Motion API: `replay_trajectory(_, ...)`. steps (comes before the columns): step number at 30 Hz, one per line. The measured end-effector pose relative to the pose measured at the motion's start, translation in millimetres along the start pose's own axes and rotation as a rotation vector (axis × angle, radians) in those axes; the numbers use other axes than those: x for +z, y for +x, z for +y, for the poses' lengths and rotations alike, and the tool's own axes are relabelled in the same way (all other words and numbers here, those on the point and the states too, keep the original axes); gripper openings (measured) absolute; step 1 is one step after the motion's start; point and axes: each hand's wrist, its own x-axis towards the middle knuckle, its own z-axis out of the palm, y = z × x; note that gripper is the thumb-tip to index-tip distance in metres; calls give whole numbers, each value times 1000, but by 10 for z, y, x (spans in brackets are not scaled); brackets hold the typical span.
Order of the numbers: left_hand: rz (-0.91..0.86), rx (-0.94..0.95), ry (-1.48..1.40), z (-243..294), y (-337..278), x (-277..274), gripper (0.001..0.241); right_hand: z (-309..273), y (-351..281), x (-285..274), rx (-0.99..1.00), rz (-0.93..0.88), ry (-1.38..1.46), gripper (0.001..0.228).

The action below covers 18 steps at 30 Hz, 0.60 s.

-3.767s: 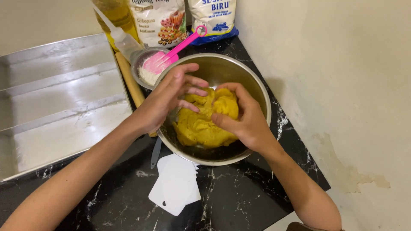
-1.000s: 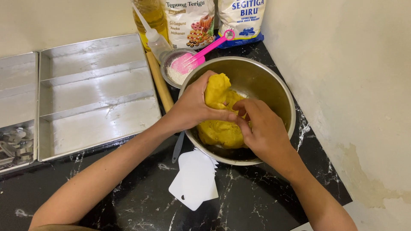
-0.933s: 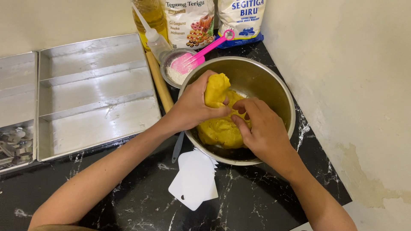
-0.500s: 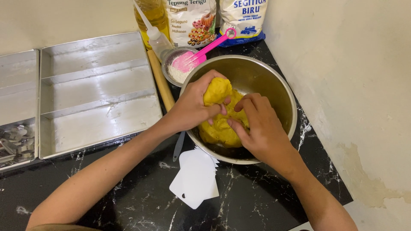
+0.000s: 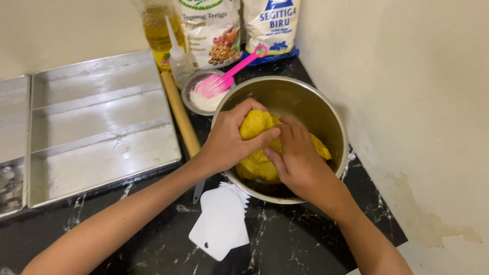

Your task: Kneading and shaping yellow dough on a black countertop using hands and a rolling pin.

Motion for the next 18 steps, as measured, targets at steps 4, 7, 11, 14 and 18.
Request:
replay_trajectory(4, 54, 86, 28, 6, 33, 139, 34, -13, -58, -310, 45, -122, -172, 57)
replay_trajectory(7, 73, 20, -47, 10, 75, 216, 34, 79, -177, -538, -24, -309, -83, 76)
replay_trajectory(11, 107, 31, -48, -22, 209, 300, 32, 82, -115, -656, -10, -493, 43, 99)
replay_trajectory(14, 134, 58, -18, -103, 354, 345, 31, 92, -32, -668, 64, -469, -28, 100)
replay_trajectory(18, 170, 144, 13, -199, 531, 391, 32, 100, -22, -682, 0, -365, -73, 72)
